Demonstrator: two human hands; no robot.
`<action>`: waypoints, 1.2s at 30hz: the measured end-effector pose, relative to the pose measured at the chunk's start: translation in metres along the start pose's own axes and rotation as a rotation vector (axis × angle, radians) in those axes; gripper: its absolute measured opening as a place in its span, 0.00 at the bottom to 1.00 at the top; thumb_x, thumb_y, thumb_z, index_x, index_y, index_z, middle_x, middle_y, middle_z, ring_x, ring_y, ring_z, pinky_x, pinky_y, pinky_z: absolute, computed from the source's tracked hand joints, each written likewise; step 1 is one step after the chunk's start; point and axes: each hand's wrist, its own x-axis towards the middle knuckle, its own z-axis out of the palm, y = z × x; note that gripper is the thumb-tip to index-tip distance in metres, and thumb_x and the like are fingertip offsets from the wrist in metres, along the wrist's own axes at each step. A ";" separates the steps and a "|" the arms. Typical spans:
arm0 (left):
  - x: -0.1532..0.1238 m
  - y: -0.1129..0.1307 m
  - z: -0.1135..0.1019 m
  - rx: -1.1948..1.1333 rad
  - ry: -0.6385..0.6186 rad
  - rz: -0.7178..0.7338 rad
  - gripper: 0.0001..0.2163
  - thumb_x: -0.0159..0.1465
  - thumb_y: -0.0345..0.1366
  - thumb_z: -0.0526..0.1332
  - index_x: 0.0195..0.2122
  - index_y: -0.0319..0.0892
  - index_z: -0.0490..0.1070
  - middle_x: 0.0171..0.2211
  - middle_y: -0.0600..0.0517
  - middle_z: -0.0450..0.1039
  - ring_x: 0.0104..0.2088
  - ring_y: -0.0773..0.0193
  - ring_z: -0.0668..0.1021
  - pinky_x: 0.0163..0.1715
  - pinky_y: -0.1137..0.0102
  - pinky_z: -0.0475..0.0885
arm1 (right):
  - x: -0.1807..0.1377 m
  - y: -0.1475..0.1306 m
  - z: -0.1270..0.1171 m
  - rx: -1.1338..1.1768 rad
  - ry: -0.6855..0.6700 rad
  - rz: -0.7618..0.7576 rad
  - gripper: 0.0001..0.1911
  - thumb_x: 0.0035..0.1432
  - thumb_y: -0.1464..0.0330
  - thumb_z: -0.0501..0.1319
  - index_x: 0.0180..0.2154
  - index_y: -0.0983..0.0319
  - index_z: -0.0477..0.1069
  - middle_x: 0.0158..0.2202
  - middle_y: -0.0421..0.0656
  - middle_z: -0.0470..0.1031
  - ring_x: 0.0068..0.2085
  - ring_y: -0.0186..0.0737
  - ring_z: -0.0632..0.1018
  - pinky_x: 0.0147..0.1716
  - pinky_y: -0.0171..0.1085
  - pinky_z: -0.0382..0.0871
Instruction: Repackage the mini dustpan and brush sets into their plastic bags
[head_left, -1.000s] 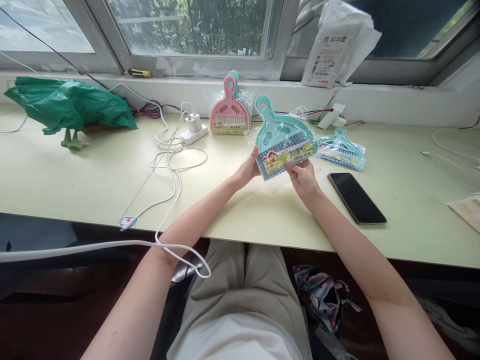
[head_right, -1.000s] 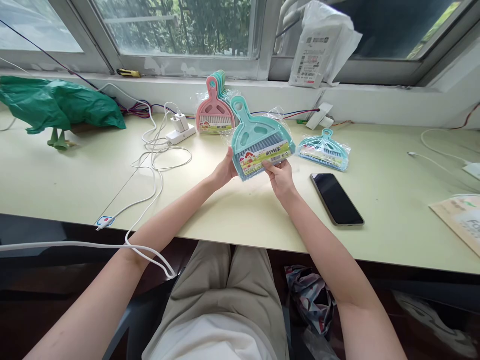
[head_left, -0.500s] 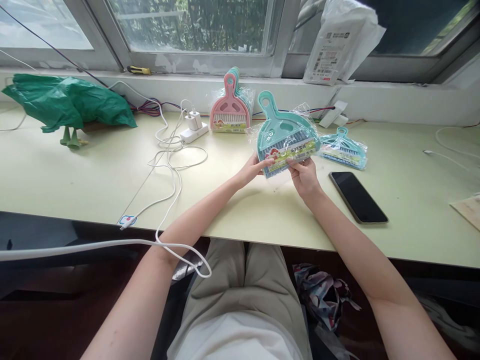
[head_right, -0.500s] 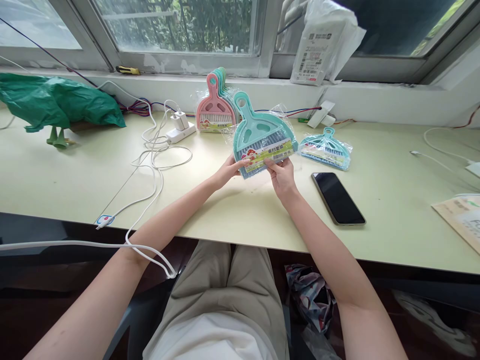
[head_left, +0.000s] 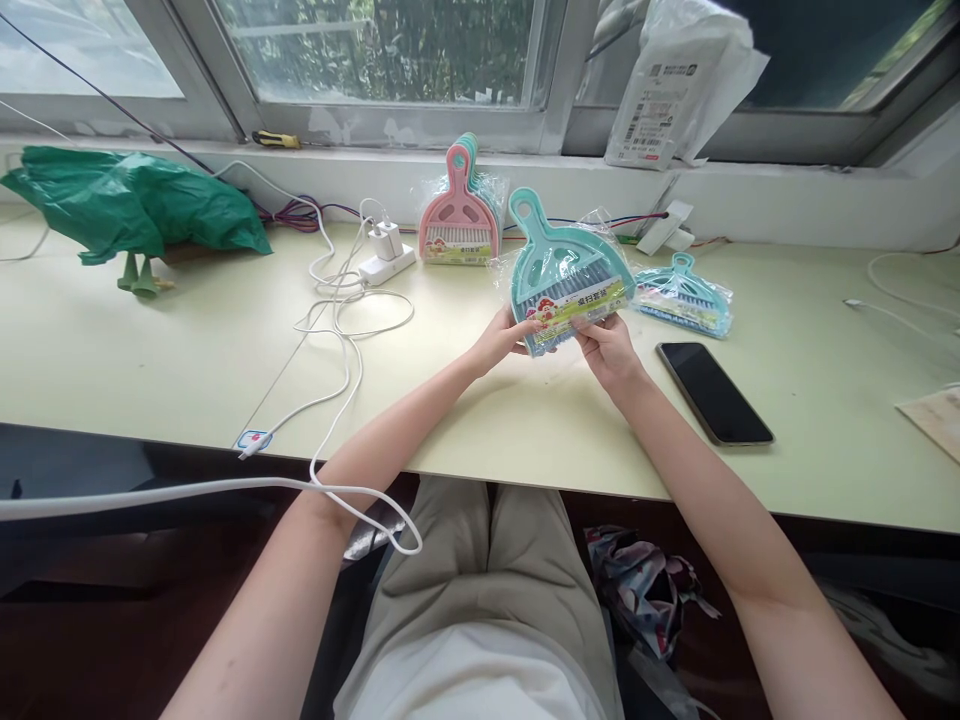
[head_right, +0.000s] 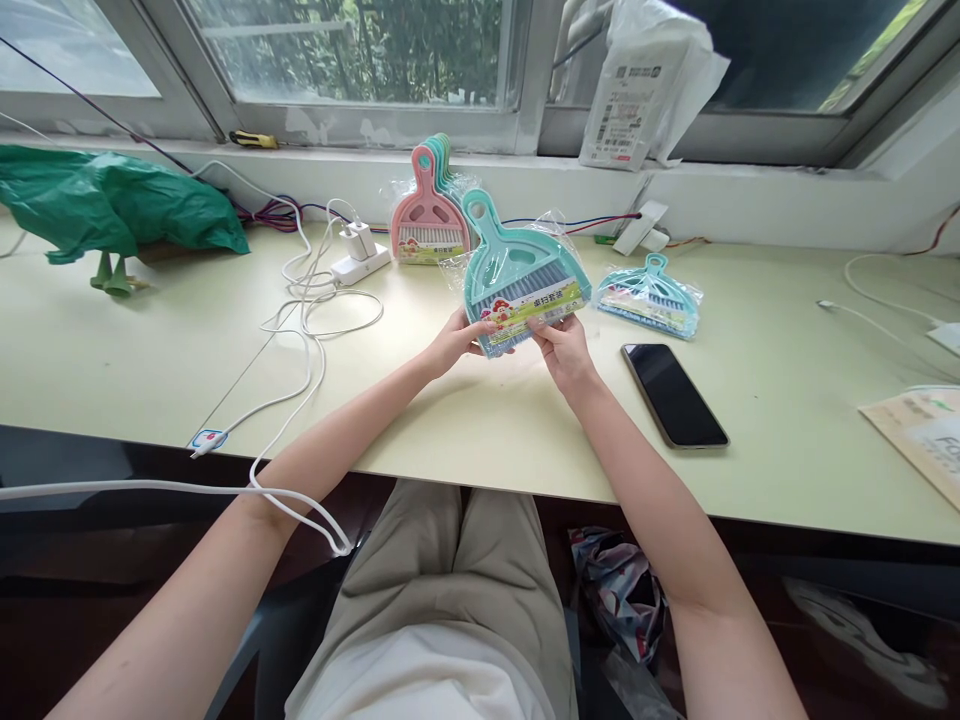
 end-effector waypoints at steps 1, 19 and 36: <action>-0.001 0.001 0.000 -0.003 -0.015 -0.003 0.27 0.58 0.47 0.61 0.57 0.43 0.60 0.52 0.41 0.74 0.36 0.57 0.82 0.42 0.57 0.77 | 0.000 0.000 0.000 -0.008 -0.002 0.000 0.25 0.38 0.64 0.75 0.41 0.55 0.72 0.45 0.41 0.80 0.57 0.47 0.75 0.60 0.45 0.70; -0.002 -0.001 0.000 -0.020 -0.044 0.002 0.28 0.60 0.50 0.61 0.57 0.41 0.59 0.48 0.40 0.77 0.35 0.56 0.83 0.41 0.57 0.77 | -0.003 -0.004 0.004 0.016 0.025 -0.001 0.27 0.38 0.65 0.76 0.43 0.55 0.71 0.47 0.40 0.79 0.57 0.46 0.75 0.59 0.44 0.71; 0.000 -0.004 0.001 -0.054 -0.017 0.014 0.23 0.61 0.44 0.59 0.56 0.41 0.59 0.46 0.42 0.77 0.33 0.56 0.83 0.39 0.56 0.78 | -0.004 -0.005 0.005 0.026 0.025 0.019 0.27 0.37 0.66 0.76 0.42 0.55 0.72 0.45 0.39 0.80 0.56 0.46 0.76 0.58 0.45 0.72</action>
